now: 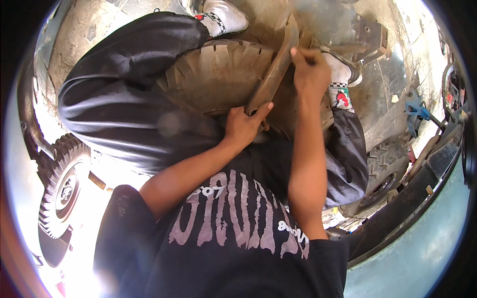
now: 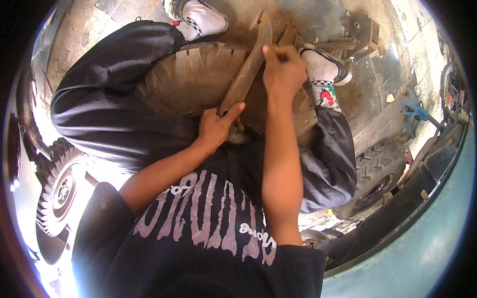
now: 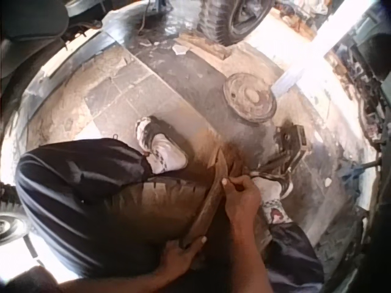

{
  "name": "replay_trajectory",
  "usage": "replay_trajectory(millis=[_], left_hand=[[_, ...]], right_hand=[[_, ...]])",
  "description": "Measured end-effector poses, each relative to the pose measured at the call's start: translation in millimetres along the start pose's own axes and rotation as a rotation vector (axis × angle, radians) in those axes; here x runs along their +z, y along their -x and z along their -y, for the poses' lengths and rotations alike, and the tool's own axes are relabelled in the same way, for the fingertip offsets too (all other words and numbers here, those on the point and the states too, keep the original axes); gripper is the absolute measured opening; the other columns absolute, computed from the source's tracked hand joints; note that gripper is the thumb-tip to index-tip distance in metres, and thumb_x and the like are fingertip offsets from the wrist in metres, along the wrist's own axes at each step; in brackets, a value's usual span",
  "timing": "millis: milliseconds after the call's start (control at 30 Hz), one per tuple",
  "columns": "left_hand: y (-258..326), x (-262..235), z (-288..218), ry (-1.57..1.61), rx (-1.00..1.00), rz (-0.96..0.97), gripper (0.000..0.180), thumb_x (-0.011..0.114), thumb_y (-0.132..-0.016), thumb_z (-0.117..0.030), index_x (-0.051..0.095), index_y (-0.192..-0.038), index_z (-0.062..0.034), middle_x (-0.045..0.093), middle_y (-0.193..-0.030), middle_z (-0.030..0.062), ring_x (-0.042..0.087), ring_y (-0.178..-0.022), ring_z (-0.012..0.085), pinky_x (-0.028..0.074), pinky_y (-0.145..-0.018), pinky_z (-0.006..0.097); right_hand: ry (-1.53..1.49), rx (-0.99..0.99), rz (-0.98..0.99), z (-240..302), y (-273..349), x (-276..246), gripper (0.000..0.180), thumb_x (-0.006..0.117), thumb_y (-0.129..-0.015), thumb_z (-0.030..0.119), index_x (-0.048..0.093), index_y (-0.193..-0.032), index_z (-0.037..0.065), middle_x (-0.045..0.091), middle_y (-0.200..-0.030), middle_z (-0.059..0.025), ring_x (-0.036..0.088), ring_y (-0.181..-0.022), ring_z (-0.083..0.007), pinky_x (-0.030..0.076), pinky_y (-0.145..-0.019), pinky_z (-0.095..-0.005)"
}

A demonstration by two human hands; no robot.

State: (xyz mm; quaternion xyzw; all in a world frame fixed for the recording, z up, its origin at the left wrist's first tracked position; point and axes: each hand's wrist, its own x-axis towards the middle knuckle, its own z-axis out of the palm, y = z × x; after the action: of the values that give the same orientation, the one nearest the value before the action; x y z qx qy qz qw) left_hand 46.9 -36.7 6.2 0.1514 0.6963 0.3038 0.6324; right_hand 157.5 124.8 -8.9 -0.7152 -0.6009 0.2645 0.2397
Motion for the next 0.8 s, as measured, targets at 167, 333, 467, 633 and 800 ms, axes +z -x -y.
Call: replay_trajectory(millis=[167,333,467,633,800], left_hand=[[-7.1,-4.9,2.8,-0.109,0.087,-0.006,0.054,0.077,-0.097,-0.051,0.078,-0.097,0.0027,0.074,-0.071,0.0091,0.076,-0.069,0.0195,0.056,-0.069,0.034],[-3.0,-2.2,-1.0,-0.147,0.07,-0.012,0.05,0.078,-0.097,-0.047,0.077,-0.098,0.0026,0.075,-0.071,0.0085,0.075,-0.067,0.0194,0.056,-0.069,0.034],[-2.9,2.0,2.1,-0.059,-0.015,0.022,0.051,0.079,-0.096,-0.049,0.077,-0.099,0.0027,0.075,-0.072,0.0085,0.074,-0.067,0.0189,0.056,-0.069,0.034],[-5.1,-1.0,-1.6,-0.04,-0.047,0.003,0.053,0.081,-0.094,-0.049,0.077,-0.099,0.003,0.076,-0.075,0.0096,0.074,-0.068,0.0196,0.056,-0.071,0.034],[-9.9,1.2,12.7,-0.152,0.254,-0.125,0.054,0.078,-0.095,-0.053,0.078,-0.096,0.0017,0.077,-0.074,0.0091,0.075,-0.074,0.0203,0.056,-0.074,0.035]], right_hand=[[-0.069,0.138,0.053,6.0,60.8,-14.1,0.023,0.09,-0.086,0.023,0.081,-0.094,0.004,0.08,-0.089,-0.0138,0.075,-0.083,-0.0288,0.056,-0.083,-0.0389],[-0.043,0.047,0.01,6.2,18.1,-4.0,0.024,0.09,-0.086,0.025,0.081,-0.095,0.005,0.08,-0.09,-0.0132,0.076,-0.083,-0.0292,0.056,-0.083,-0.0379],[-0.051,0.078,0.036,-5.4,-42.5,9.5,0.025,0.091,-0.085,0.027,0.082,-0.094,0.006,0.08,-0.09,-0.0135,0.076,-0.083,-0.0297,0.056,-0.082,-0.0372],[-0.022,-0.011,0.05,-5.3,6.2,-3.1,0.025,0.091,-0.086,0.027,0.081,-0.095,0.005,0.08,-0.092,-0.0146,0.076,-0.085,-0.0282,0.056,-0.084,-0.0375],[-0.12,0.137,0.088,-3.7,75.5,-20.0,0.023,0.09,-0.087,0.024,0.081,-0.096,0.004,0.08,-0.09,-0.0145,0.075,-0.085,-0.027,0.056,-0.085,-0.0384]])
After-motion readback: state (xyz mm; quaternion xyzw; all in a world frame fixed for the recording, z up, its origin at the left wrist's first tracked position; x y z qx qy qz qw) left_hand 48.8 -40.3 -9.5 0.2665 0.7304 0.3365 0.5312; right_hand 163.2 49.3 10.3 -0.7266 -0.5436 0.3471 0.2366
